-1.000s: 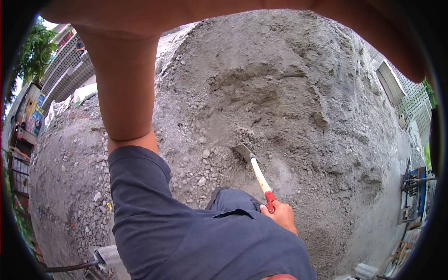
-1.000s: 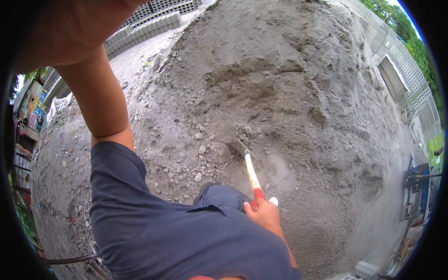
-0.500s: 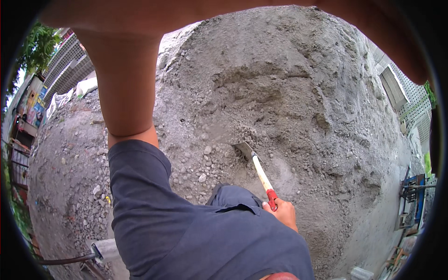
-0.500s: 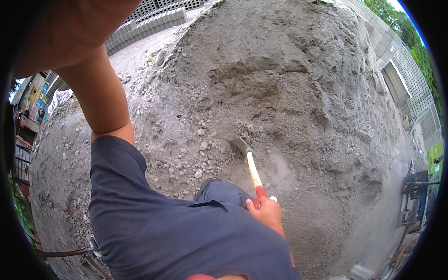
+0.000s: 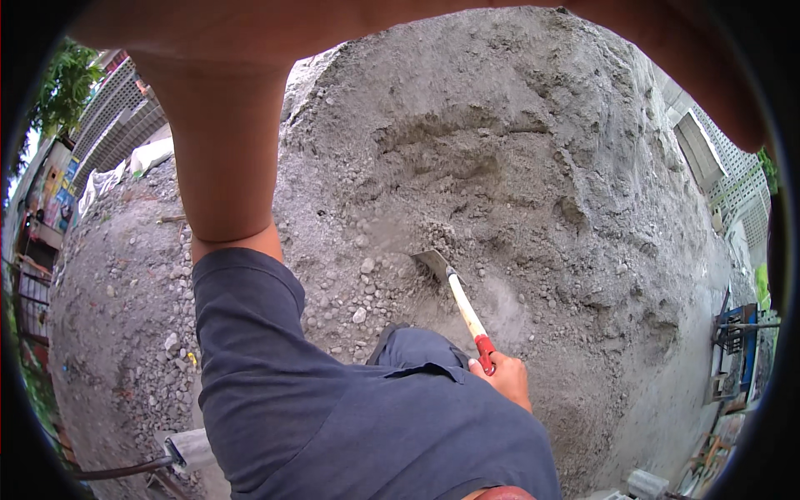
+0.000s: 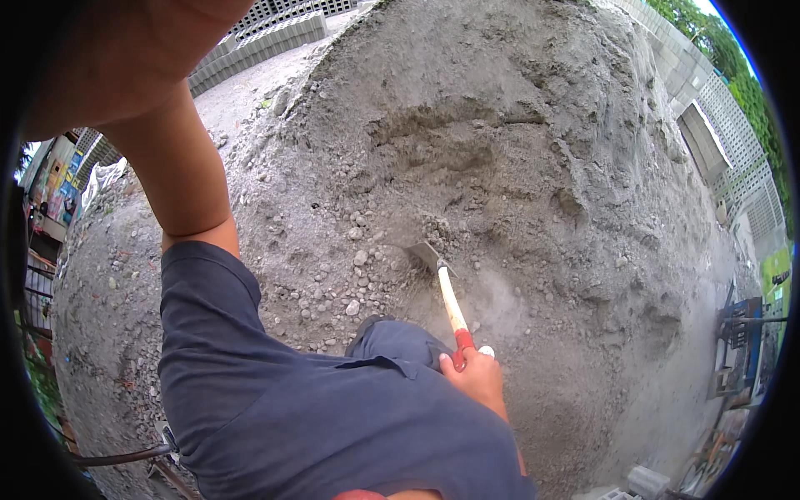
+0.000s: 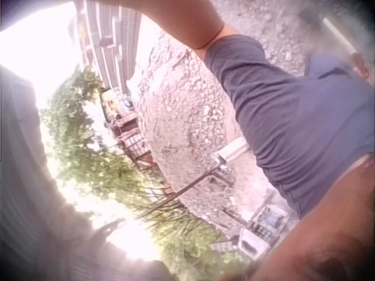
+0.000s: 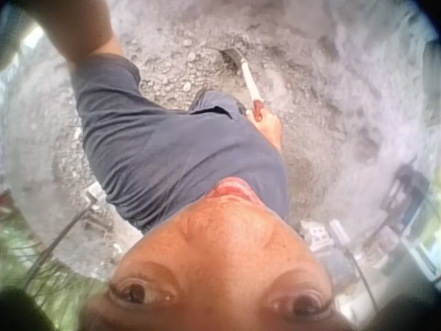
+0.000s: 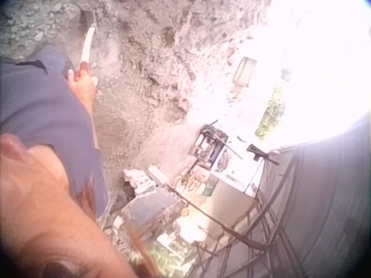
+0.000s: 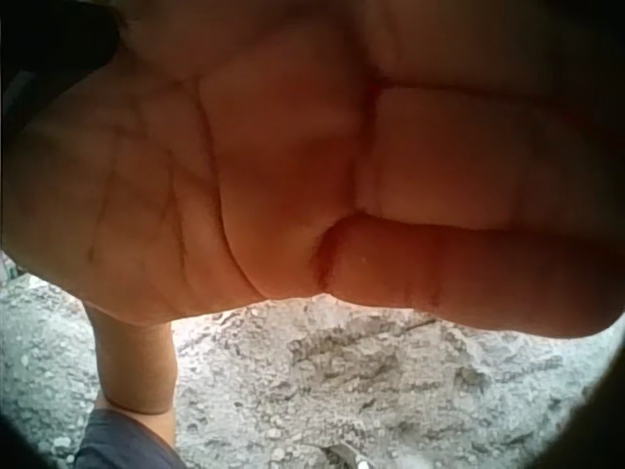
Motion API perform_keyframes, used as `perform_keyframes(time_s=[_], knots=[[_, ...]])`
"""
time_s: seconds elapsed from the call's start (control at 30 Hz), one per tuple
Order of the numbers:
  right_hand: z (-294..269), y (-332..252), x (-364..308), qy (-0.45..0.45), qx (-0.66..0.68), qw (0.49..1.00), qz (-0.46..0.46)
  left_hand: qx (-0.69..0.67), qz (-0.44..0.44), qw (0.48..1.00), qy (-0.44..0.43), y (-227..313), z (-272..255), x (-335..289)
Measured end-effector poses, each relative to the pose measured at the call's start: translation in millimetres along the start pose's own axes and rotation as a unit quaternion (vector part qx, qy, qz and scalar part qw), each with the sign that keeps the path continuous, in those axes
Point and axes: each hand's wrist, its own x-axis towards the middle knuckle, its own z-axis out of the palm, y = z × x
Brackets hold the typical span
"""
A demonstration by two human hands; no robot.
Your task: The person shovels sand and gravel from a large pile using a shovel, scooping and moving the aggregate repeatedly.
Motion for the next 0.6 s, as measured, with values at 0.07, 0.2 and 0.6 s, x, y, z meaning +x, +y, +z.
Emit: perform_keyframes(time_s=[0.07, 0.2, 0.6], knots=[[2, 2, 1, 0.006, 0.009, 1.0, -0.001, -0.004, -0.003, 1.0, -0.003, -2, 2, 0], [0, 2, -1, 0.031, 0.01, 0.999, -0.013, -0.013, -0.008, 1.0, -0.009, -4, 6, 1], [-6, 12, 5, 0.0, -0.002, 1.0, 0.004, -0.195, -0.01, 0.978, -0.077, -64, 26, 20]])
